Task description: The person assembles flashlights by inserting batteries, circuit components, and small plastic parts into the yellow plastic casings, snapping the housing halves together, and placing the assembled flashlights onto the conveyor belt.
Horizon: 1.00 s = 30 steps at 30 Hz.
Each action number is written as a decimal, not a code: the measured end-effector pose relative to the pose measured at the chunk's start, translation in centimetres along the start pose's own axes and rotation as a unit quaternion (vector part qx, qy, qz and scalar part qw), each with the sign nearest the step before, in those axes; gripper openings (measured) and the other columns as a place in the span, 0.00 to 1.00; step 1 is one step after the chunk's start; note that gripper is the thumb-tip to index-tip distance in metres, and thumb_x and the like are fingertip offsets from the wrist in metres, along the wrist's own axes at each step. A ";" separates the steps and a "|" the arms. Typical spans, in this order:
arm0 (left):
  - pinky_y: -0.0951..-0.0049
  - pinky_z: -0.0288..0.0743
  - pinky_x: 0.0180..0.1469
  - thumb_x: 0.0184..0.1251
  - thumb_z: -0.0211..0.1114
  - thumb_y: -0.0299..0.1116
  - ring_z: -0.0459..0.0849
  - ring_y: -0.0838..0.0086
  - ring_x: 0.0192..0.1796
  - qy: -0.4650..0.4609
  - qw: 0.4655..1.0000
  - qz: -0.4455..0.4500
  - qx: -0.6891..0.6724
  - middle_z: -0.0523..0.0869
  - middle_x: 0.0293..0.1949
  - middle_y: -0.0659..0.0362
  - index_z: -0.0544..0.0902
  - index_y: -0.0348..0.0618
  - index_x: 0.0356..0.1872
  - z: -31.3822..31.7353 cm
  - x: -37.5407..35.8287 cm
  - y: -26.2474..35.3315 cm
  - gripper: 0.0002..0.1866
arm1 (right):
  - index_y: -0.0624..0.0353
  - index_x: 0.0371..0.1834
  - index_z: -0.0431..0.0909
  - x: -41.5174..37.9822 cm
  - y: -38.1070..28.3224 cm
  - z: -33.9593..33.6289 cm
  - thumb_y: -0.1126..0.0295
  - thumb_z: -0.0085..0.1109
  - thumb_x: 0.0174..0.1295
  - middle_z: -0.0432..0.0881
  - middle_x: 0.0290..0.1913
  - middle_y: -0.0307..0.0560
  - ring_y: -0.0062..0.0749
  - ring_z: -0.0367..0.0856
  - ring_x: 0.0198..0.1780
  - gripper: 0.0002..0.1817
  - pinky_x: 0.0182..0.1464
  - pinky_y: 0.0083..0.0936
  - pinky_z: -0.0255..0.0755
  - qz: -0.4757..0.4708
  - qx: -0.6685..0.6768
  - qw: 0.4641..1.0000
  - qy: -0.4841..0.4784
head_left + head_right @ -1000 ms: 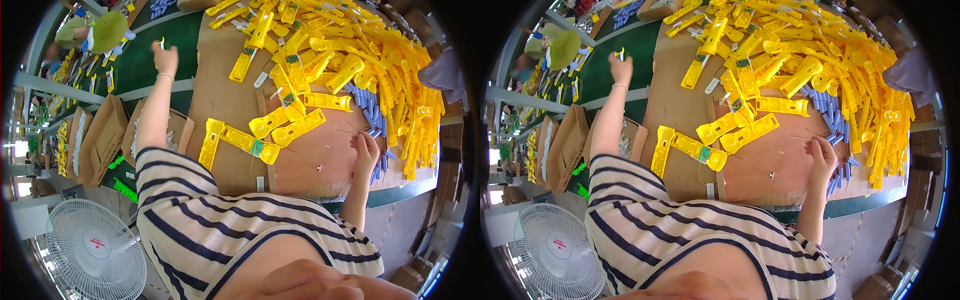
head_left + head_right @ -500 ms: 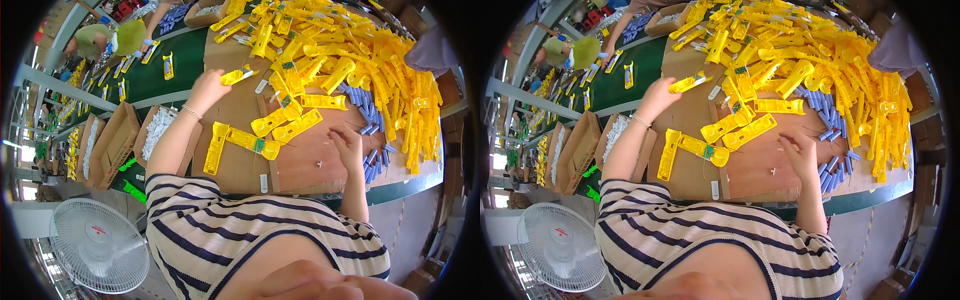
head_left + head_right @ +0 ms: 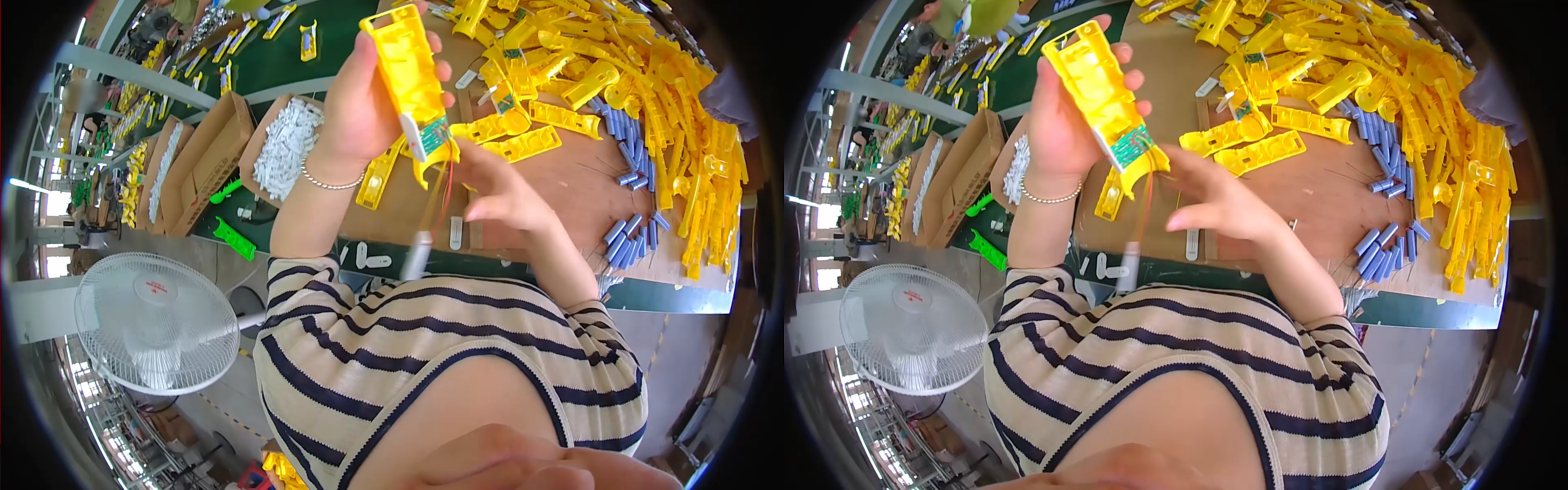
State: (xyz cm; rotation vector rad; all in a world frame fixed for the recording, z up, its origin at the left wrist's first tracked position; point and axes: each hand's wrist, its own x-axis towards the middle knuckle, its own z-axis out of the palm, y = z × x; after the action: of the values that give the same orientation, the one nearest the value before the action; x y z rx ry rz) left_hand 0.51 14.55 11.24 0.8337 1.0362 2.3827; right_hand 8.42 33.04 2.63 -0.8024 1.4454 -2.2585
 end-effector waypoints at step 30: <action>0.70 0.80 0.45 0.77 0.40 0.53 0.83 0.73 0.42 0.216 0.970 -0.115 0.003 0.83 0.43 0.56 0.73 0.37 0.58 2.3 -5.7 -10.2 0.28 | 0.71 0.50 0.74 -4.2 -4.8 -1.0 0.69 0.52 0.68 0.83 0.34 0.54 0.33 0.81 0.32 0.14 0.32 0.22 0.74 -0.044 -0.005 0.974 0.221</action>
State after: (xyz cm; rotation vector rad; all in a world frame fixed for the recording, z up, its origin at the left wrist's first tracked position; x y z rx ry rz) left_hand 7.53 18.99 2.66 0.1748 1.2234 2.4087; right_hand 11.11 38.14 5.48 -0.3832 1.6318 -2.6169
